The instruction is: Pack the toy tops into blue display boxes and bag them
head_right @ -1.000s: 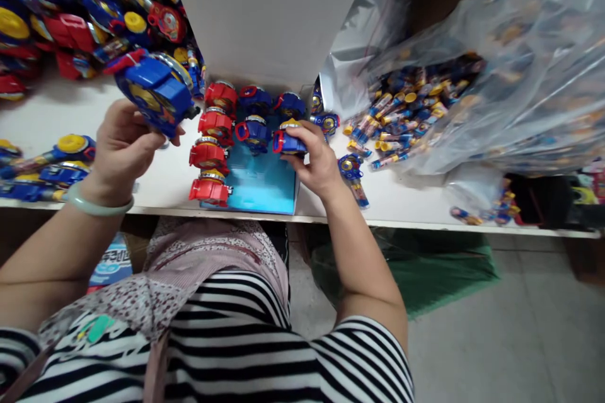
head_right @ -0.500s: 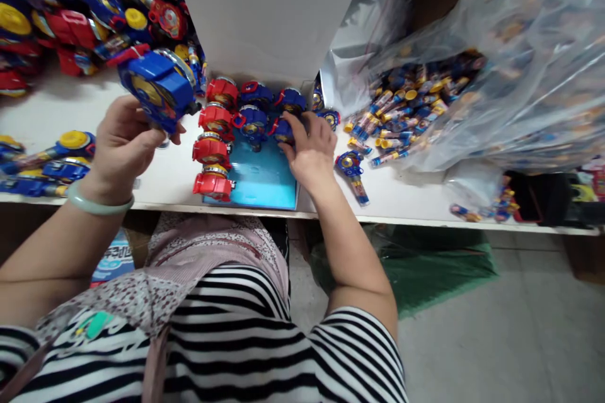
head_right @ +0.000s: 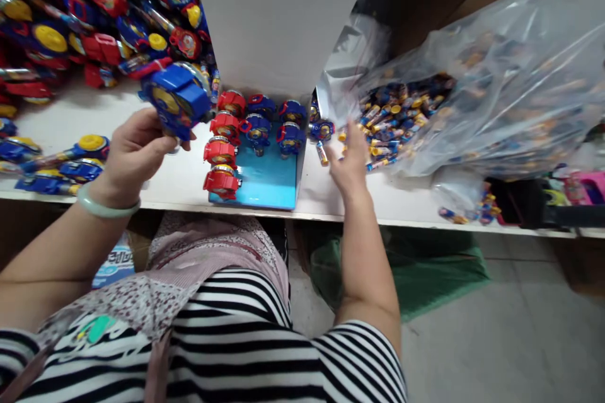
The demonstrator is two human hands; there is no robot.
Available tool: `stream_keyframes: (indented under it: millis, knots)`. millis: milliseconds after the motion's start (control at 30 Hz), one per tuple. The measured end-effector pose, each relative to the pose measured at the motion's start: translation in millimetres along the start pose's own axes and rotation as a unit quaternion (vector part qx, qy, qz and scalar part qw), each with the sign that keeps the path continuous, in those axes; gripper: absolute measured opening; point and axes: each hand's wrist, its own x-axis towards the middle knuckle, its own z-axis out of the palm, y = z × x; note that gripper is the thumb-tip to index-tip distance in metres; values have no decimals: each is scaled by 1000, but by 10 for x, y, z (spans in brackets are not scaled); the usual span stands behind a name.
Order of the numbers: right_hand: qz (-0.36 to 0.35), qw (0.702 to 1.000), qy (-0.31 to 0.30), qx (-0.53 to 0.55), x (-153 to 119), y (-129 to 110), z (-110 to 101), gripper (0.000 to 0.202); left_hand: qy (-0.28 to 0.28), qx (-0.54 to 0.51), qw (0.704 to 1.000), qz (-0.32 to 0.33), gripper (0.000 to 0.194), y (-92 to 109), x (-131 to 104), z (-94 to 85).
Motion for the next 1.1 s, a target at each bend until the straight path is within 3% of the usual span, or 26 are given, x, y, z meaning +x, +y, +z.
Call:
stream_keyframes:
  millis: [67,133,233,333,400,467,500,567,667,733,800,1000,1100]
  knots:
    - [134,990,10,-31,-136,335,-97,78,16,2,1000,-6,32,2,-28,-38]
    - [217,974,-63,-31,-283,541,-115,78,36,1,999,-17,28,-33,-50,-53]
    - [209,968,-140,13,-408,561,-42,74,48,-8,999,-23,26,-98,-55,-12]
    - [224,972,-72,12,-387,341,-88,68,41,-17,999,-12,29,-127,-62,28]
    - [195,979,31,56,-349,103,-223,77,47,-18,999,-12,33,-130,-83,24]
    - [95,979,122,132,-334,-206,-335,82,55,-21,998,-12,35,-132,-111,18]
    - [36,976,136,167,-338,-383,-343,82,57,-25,998,-9,34,-134,-123,22]
    - [-49,970,104,213,-362,-745,-221,71,64,-36,997,0,32,-136,-141,52]
    - [-109,959,53,258,-398,-1148,203,61,97,-35,994,-25,32,-114,-162,120]
    - [-130,957,51,256,-397,-1244,457,55,118,-21,991,-54,35,-86,-180,144]
    - [-134,959,51,243,-375,-1231,580,51,127,-14,990,-67,36,-63,-200,139]
    - [-133,955,-28,265,-250,-1177,536,53,126,-32,988,-81,38,-86,-239,113]
    - [-101,964,10,246,-225,-1241,569,55,124,-30,988,-85,38,-90,-249,118]
